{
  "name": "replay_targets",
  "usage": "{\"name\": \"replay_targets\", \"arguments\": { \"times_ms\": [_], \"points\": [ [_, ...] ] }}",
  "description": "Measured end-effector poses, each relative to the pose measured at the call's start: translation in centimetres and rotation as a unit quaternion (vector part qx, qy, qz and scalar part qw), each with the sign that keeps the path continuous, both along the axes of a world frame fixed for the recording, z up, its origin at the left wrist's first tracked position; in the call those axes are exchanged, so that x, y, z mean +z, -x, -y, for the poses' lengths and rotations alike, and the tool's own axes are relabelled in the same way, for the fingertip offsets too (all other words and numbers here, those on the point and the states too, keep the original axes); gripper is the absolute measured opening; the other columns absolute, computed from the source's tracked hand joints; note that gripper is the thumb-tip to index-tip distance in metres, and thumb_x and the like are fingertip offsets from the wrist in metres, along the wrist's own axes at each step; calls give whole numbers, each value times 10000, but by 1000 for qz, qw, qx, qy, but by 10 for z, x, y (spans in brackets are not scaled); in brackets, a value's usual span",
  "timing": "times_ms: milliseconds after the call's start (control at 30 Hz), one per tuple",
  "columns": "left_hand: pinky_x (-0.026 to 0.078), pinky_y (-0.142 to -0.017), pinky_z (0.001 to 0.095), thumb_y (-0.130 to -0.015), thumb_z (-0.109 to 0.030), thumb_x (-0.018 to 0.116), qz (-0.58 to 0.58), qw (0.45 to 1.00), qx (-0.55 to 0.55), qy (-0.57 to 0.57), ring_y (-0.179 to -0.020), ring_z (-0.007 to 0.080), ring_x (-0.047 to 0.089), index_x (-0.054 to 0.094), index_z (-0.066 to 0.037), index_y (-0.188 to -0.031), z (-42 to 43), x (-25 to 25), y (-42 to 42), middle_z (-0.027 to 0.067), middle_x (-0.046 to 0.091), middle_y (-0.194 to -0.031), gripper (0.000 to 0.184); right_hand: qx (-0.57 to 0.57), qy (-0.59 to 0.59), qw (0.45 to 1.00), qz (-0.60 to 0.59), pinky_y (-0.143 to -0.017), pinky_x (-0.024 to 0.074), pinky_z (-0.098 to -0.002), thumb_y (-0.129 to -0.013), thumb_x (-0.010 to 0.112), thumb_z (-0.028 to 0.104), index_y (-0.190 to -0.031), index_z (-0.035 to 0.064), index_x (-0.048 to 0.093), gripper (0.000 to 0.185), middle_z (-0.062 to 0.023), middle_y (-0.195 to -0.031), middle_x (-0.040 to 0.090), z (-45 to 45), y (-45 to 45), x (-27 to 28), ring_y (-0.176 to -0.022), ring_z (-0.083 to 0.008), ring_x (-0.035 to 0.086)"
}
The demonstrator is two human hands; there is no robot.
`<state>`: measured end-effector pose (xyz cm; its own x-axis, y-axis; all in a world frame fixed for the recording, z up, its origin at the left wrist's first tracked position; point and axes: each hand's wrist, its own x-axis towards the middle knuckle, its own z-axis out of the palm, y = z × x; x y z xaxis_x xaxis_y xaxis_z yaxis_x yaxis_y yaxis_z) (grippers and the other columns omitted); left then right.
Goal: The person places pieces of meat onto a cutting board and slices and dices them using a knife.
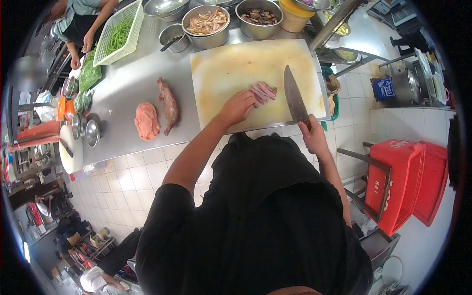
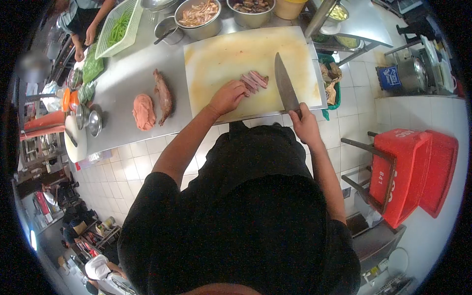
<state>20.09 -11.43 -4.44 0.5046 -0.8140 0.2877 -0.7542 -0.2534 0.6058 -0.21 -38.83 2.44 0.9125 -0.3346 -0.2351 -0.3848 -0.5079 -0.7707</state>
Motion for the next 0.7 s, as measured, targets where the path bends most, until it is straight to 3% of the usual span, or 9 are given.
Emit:
{"name": "replay_targets", "arguments": {
  "times_ms": [200, 400, 500, 600, 700],
  "points": [
    [511, -995, 439, -878, -60, 712, 32, 999, -41, 16, -1098, 326, 628, 684, -91, -975, 6, 1, -10, 88, 669, -1115, 106, 3, 11, 1000, -3, -663, 514, -473, -1021, 720, 193, -1039, -10, 513, 291, -257, -783, 665, -1, 9, -7, -726, -432, 674],
    [493, -1063, 428, -881, -87, 681, 86, 993, -78, -11, -1269, 285, 591, 701, -135, -967, 14, 13, -25, 30, 652, -1278, 101, -14, 8, 1000, -9, -692, 532, -478, -1020, 714, 184, -1044, -12, 524, 274, -271, -822, 685, -13, 9, -2, -776, -450, 700],
    [487, -1089, 434, -874, -90, 695, 57, 987, -148, 16, -1321, 278, 574, 697, -128, -963, 27, 25, -41, 33, 634, -1350, 97, -24, 8, 1000, -3, -702, 538, -482, -1025, 706, 187, -1048, -14, 530, 268, -278, -843, 694, -18, 14, -5, -803, -456, 711],
    [522, -1059, 441, -848, -49, 730, 51, 986, -156, 13, -1267, 295, 620, 677, -107, -999, 37, 19, -51, 31, 666, -1424, 170, -44, -3, 999, 15, -713, 541, -501, -1030, 694, 193, -1056, -15, 531, 265, -293, -862, 696, -26, 21, -3, -840, -485, 707],
    [519, -1070, 444, -865, -61, 738, 24, 981, -192, 8, -1277, 302, 618, 694, -106, -1019, 51, 15, -61, 35, 683, -1401, 166, -72, 21, 997, -9, -718, 535, -530, -1030, 690, 203, -1059, -12, 521, 275, -309, -877, 693, -30, 28, 8, -870, -519, 692]
  ]
}}
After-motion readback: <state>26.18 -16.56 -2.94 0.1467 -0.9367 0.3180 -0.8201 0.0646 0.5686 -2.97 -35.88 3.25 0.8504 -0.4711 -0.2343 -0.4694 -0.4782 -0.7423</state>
